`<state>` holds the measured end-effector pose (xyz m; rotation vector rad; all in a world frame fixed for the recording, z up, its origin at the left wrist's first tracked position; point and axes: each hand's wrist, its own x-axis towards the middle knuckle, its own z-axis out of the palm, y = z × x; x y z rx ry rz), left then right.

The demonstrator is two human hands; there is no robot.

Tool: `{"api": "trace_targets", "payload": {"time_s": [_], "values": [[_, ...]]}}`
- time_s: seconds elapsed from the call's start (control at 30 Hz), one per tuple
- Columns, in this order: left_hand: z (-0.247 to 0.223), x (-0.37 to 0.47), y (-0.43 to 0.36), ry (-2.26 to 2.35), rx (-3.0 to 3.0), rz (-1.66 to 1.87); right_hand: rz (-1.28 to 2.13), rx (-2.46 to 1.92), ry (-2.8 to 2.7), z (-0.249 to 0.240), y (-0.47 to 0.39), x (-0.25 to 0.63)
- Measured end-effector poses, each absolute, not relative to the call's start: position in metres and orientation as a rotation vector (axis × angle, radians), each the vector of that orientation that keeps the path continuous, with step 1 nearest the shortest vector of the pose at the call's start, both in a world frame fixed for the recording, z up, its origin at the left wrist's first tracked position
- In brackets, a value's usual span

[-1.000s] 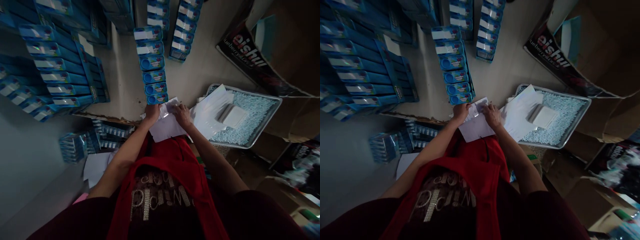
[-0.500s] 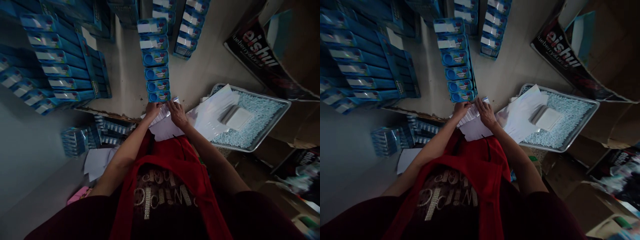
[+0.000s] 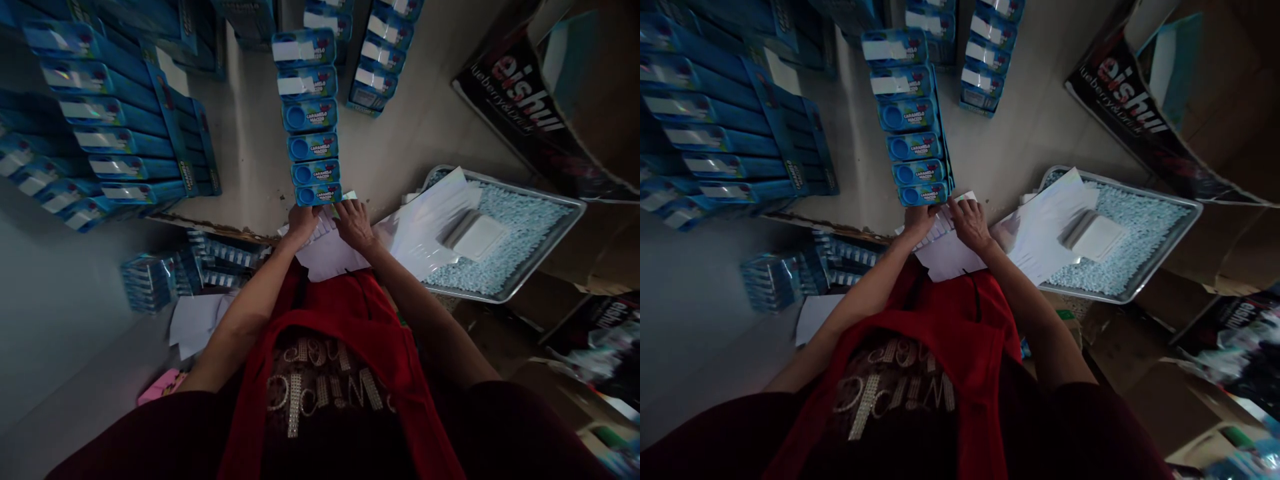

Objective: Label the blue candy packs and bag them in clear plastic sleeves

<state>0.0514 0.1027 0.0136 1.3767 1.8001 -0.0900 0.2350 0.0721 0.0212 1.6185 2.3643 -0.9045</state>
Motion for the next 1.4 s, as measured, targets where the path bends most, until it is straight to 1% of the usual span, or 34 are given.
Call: {"api": "trace_targets", "payload": {"time_s": [0.2, 0.33, 0.4, 0.5, 0.57, 0.6, 0.67, 0.73, 0.8, 0.87, 0.97, 1.03, 1.1, 1.2, 1.3, 1.4], "values": [[0.005, 0.05, 0.102, 1.814, 1.296, -0.046, -0.831, 1.513, 2.381, 0.019, 0.083, 0.236], [-0.002, 0.049, 0.1, 1.841, 1.269, -0.026, -0.883, 1.506, 2.385, 0.036, 0.073, 0.246], [-0.005, 0.05, 0.1, 1.822, 1.285, 0.018, -0.919, 1.637, 2.334, 0.05, 0.067, 0.25], [-0.009, 0.054, 0.1, 1.776, 1.327, 0.158, -1.019, 2.007, 2.183, 0.076, 0.061, 0.255], [-0.007, 0.055, 0.097, 1.759, 1.346, 0.234, -1.224, 2.27, 2.006, 0.098, 0.061, 0.257], [-0.004, 0.055, 0.094, 1.76, 1.362, 0.259, -1.389, 2.371, 1.889, 0.11, 0.063, 0.258], [0.008, 0.053, 0.084, 1.757, 1.409, 0.302, -1.811, 2.491, 1.606, 0.135, 0.068, 0.259], [0.03, 0.048, 0.068, 1.723, 1.431, 0.383, -2.231, 2.496, 1.301, 0.159, 0.077, 0.26], [0.06, 0.043, 0.051, 1.682, 1.33, 0.513, -2.537, 2.412, 1.014, 0.178, 0.087, 0.26], [0.094, 0.039, 0.04, 1.619, 1.077, 0.645, -2.758, 2.26, 0.761, 0.193, 0.096, 0.26], [0.142, 0.038, 0.04, 1.415, 0.664, 0.739, -3.098, 1.886, 0.442, 0.206, 0.103, 0.259], [0.168, 0.039, 0.048, 1.274, 0.518, 0.757, -3.252, 1.643, 0.309, 0.21, 0.102, 0.256], [0.184, 0.041, 0.059, 1.186, 0.461, 0.78, -3.302, 1.52, 0.231, 0.213, 0.1, 0.25], [0.192, 0.044, 0.07, 1.162, 0.434, 0.808, -3.257, 1.507, 0.18, 0.215, 0.094, 0.24], [0.19, 0.045, 0.074, 1.293, 0.433, 0.851, -3.156, 1.619, 0.186, 0.215, 0.089, 0.232], [0.195, 0.04, 0.074, 1.439, 0.519, 0.908, -3.012, 1.822, 0.276, 0.215, 0.087, 0.229]]}}
